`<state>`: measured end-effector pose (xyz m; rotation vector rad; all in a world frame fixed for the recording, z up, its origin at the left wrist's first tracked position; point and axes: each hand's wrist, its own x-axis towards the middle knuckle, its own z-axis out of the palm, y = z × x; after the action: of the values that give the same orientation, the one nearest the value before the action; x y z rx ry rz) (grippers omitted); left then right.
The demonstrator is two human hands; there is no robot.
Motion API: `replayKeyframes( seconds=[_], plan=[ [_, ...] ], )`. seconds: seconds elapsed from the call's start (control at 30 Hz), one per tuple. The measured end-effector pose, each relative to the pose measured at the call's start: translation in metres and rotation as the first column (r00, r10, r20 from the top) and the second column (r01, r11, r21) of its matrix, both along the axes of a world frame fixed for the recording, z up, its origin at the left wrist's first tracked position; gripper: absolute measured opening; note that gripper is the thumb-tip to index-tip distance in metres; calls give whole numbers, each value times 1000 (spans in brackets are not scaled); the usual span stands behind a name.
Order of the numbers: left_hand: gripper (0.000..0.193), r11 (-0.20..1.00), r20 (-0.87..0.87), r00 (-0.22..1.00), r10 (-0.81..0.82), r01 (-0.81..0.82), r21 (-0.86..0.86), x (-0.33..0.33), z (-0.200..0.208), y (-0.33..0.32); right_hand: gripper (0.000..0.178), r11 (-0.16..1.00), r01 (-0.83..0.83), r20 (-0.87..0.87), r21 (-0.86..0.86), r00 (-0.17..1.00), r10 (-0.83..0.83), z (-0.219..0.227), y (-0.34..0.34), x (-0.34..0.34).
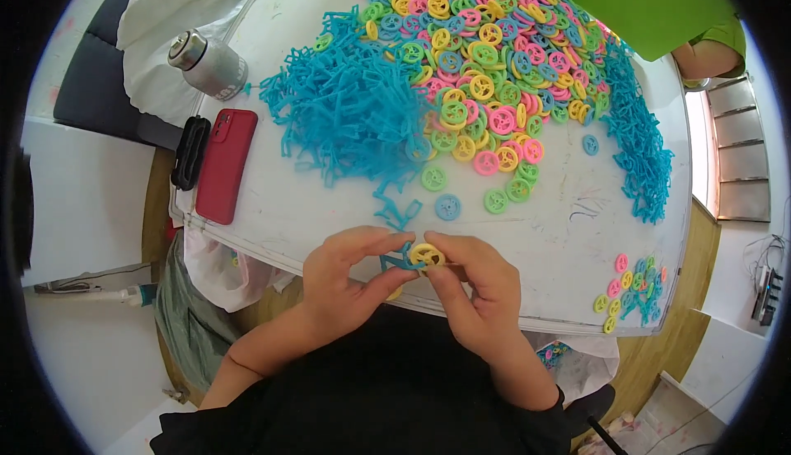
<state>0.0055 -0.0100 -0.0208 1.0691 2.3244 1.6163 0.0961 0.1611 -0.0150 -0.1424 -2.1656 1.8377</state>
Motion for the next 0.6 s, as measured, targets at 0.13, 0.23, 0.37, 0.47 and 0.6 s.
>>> replayKeyframes(
  seconds=[0.13, 0.23, 0.37, 0.47, 0.6],
  plan=[
    [49, 997, -27, 998, -50, 51, 58, -4, -5, -4, 37, 994, -104, 107, 43, 989, 99, 3, 7, 5],
    [56, 994, -94, 989, -112, 111, -18, -10, -3, -4, 35, 936, 9, 209, -353, 975, 69, -1, 3, 8],
    [55, 989, -148, 985, -87, 103, 104, -7, -14, -2, 32, 980, -61, 144, -189, 985, 89, -3, 7, 8],
    [45, 994, 47, 996, -80, 76, 80, -1, -10, -4, 33, 988, -104, 112, -116, 987, 117, -4, 9, 11],
    [39, 993, -100, 990, -104, 99, -57, -8, 6, -5, 36, 960, -134, 149, -245, 973, 174, -1, 14, 12]
  ],
)
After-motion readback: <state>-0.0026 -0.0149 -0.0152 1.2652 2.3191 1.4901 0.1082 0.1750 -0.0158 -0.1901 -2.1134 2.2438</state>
